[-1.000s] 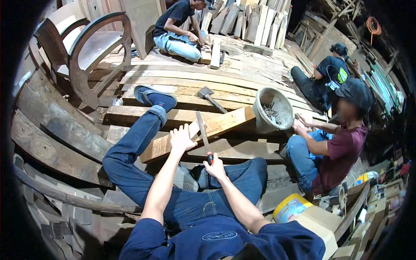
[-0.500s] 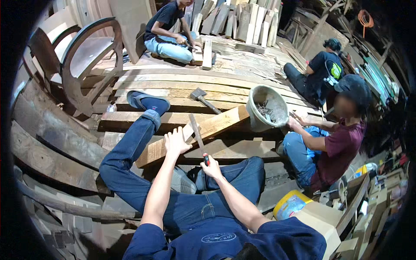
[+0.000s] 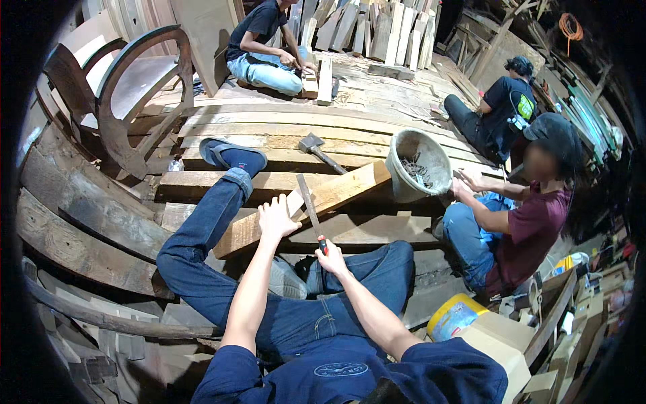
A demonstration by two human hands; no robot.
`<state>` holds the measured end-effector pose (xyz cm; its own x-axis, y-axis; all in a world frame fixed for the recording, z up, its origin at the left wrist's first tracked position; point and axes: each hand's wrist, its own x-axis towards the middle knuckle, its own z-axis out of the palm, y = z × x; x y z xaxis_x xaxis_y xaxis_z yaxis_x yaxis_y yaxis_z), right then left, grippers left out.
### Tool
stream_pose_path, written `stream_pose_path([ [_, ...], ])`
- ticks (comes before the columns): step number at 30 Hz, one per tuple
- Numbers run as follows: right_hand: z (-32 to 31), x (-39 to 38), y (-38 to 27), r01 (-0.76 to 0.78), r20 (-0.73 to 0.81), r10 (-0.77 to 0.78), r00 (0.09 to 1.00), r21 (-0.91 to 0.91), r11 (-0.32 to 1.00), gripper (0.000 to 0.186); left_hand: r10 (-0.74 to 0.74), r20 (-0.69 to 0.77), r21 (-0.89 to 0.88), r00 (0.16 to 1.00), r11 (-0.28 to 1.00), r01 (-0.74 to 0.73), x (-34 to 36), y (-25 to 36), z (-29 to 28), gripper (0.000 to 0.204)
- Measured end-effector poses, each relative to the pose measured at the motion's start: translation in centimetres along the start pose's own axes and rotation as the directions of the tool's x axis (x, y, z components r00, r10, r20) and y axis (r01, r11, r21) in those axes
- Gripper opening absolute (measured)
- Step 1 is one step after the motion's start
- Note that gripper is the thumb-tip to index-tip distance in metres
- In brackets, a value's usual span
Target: Manually sawing a piece of lumber while sitting on a workshop floor.
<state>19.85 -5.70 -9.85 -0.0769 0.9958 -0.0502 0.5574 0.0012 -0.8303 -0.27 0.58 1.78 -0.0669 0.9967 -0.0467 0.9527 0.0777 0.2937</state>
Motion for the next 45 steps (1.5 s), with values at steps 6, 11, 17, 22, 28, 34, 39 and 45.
stream_pose_path([
  [6,0.3,0.5,1.3,0.029,-0.018,-0.03,0.999,-0.049,0.998,0.042,0.004,-0.013,0.011,1.0,1.0,-0.004,0.1,0.4,0.0,0.094],
  [11,0.7,0.4,1.1,0.015,-0.005,-0.015,1.0,-0.014,1.0,0.043,0.004,-0.015,0.002,1.0,1.0,-0.004,0.0,-0.1,0.0,0.092],
  [17,0.7,0.5,1.6,-0.001,0.001,0.001,1.0,-0.017,1.0,0.044,0.019,-0.057,0.006,0.998,1.0,-0.018,-0.1,0.3,0.0,0.088],
  [22,0.9,0.5,1.6,-0.011,0.004,0.011,1.0,-0.02,1.0,0.045,0.021,-0.055,0.011,0.998,1.0,-0.02,-0.1,0.0,0.2,0.089],
  [28,0.6,0.5,1.6,0.001,-0.003,-0.001,1.0,-0.015,1.0,0.045,0.027,-0.055,0.015,0.998,1.0,-0.027,-0.1,0.5,-0.1,0.089],
  [34,0.1,0.0,0.0,-0.01,0.039,0.01,0.999,0.0,1.0,0.042,0.013,-0.037,0.016,0.999,1.0,-0.013,-0.3,0.2,-0.4,0.088],
  [39,-0.1,0.2,0.0,-0.015,0.039,0.016,0.999,-0.016,1.0,0.043,0.011,-0.045,0.0,0.999,1.0,-0.011,-0.2,0.3,-0.3,0.088],
  [45,-0.1,0.1,0.0,-0.028,0.05,0.029,0.998,-0.012,1.0,0.042,0.019,-0.037,0.003,0.999,1.0,-0.019,-0.1,0.1,-0.2,0.089],
])
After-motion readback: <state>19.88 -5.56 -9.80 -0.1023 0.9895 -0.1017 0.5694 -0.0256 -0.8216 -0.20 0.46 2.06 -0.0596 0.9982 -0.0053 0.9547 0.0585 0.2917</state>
